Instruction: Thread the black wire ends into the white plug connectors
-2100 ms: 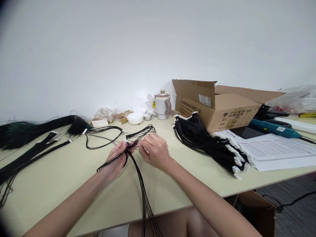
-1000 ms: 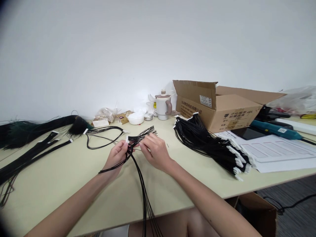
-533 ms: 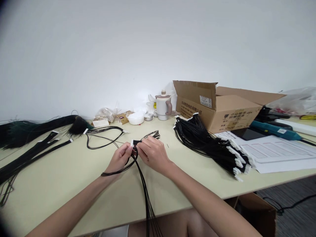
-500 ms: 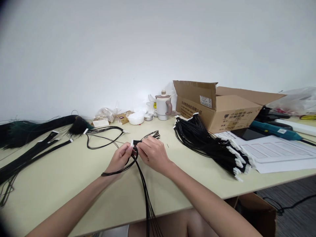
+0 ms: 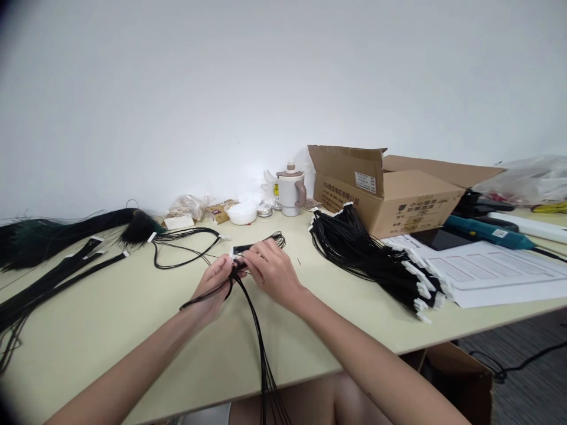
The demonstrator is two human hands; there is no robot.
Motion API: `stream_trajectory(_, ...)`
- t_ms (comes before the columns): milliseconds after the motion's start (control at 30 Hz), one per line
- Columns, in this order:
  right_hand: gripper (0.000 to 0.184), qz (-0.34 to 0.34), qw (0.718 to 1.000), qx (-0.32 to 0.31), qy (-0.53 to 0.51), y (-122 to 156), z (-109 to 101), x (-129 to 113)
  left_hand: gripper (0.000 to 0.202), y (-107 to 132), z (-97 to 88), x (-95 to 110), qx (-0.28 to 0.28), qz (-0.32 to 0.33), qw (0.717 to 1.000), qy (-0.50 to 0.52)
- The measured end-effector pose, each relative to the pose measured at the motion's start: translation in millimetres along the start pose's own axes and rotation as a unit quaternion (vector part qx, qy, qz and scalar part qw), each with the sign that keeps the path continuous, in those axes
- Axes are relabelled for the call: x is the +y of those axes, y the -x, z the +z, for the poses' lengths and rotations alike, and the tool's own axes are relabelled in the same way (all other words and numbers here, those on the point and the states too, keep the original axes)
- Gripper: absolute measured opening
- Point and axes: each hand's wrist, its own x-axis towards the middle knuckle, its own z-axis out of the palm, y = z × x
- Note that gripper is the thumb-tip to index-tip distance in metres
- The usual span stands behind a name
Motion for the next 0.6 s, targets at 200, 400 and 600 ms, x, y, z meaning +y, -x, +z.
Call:
stream_trajectory(200, 0.025, -0.186, 0.981, 0.060, 0.022, 1.8, 1.0, 0.7, 0.008, -4.3, 1.3, 14.4, 0.146, -0.087, 0.972, 0.162)
stream_trajectory(400, 0.013, -0.110, 0.992, -0.031, 0.050, 3.3, 6.1, 8.0, 0.009, -6.2, -2.6, 20.0, 0.129, -0.103, 0.972, 0.170)
stream_trajectory(600, 0.013, -0.100, 0.992, -0.032, 0.071, 4.0, 2.5, 14.6, 0.006, -5.7, -7.1, 18.0, 0.111, -0.128, 0.973, 0.159)
